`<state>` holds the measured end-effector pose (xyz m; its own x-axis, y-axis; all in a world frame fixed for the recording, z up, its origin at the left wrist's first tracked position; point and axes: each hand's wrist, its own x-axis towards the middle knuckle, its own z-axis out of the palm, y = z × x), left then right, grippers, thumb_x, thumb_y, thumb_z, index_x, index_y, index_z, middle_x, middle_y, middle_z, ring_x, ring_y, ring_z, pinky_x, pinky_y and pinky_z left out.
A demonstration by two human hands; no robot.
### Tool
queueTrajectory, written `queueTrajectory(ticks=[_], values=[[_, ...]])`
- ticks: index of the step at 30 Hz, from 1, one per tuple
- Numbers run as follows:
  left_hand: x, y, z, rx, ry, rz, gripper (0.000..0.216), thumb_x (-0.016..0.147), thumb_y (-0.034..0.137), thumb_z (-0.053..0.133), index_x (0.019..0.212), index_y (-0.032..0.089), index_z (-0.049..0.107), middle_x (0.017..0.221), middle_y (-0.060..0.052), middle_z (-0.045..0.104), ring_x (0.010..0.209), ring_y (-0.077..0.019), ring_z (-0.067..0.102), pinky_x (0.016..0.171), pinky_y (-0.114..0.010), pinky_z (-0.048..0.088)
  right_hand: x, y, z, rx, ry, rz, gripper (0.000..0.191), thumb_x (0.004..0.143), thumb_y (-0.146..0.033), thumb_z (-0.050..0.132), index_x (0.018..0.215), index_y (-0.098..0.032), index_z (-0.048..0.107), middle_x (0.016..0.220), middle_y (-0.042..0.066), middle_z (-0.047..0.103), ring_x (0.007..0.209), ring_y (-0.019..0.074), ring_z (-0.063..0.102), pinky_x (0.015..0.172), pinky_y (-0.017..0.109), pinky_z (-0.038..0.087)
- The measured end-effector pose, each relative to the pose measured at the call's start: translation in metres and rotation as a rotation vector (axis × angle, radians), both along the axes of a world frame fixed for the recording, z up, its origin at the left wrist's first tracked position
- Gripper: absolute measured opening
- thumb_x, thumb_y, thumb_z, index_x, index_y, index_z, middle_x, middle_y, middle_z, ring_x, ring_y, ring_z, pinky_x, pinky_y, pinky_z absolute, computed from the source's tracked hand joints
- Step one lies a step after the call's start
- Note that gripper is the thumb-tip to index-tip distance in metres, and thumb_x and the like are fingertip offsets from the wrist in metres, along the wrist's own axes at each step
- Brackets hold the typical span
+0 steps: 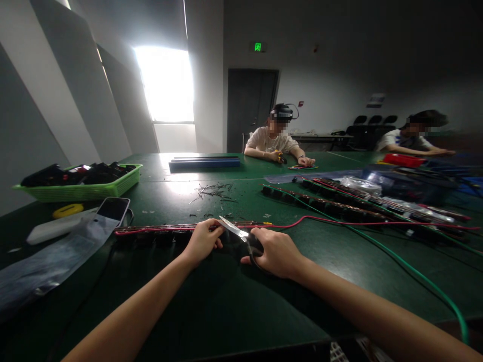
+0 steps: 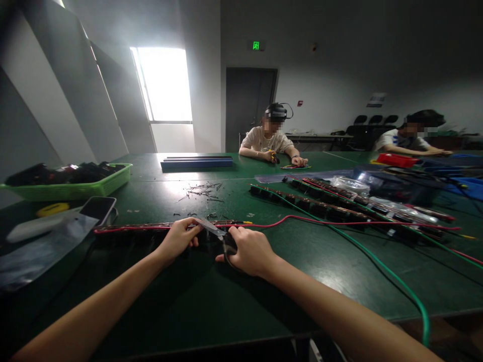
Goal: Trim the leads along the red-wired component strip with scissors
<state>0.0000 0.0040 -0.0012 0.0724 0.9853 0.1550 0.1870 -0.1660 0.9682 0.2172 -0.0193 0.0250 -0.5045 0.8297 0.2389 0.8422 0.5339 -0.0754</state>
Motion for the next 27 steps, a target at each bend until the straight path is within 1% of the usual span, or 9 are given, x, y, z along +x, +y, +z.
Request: queueTrajectory(ticks=[9,18,27], values=[[-0.0011,0.0003,0.0001,0.000,0.019,-0.008,0.024,0.079,0.031,0.060,0.091,0.012,0.067,0.056,0.002,0.060,0.042,-0.0091,0.056,0.038,-0.016,0.037,0.0006,0.0013,-0.0002,-0.025,0.037,0.002,0.059,0.070,-0.068,0.064,0.102,-0.019,0.061,0.099,0.010,0.068,0.088,0.0268,0.064,0.070,0.030,0.041],[-0.0015,0.0007,0.0000,-0.005,0.008,-0.009,0.025,0.078,0.032,0.062,0.091,0.012,0.068,0.057,0.000,0.061,0.043,-0.0094,0.057,0.039,-0.016,0.037,-0.0001,0.0005,0.0008,-0.007,0.036,0.018,0.059,0.071,-0.067,0.064,0.105,-0.018,0.060,0.101,0.011,0.067,0.089,0.0260,0.063,0.072,0.030,0.042],[-0.0014,0.0004,-0.0003,0.000,0.024,-0.016,0.024,0.079,0.030,0.059,0.093,0.012,0.068,0.055,0.001,0.060,0.043,-0.0092,0.056,0.040,-0.016,0.037,0.0000,0.0013,-0.0004,0.019,0.023,0.031,0.059,0.071,-0.067,0.064,0.102,-0.017,0.060,0.101,0.011,0.066,0.088,0.0258,0.062,0.073,0.031,0.042]])
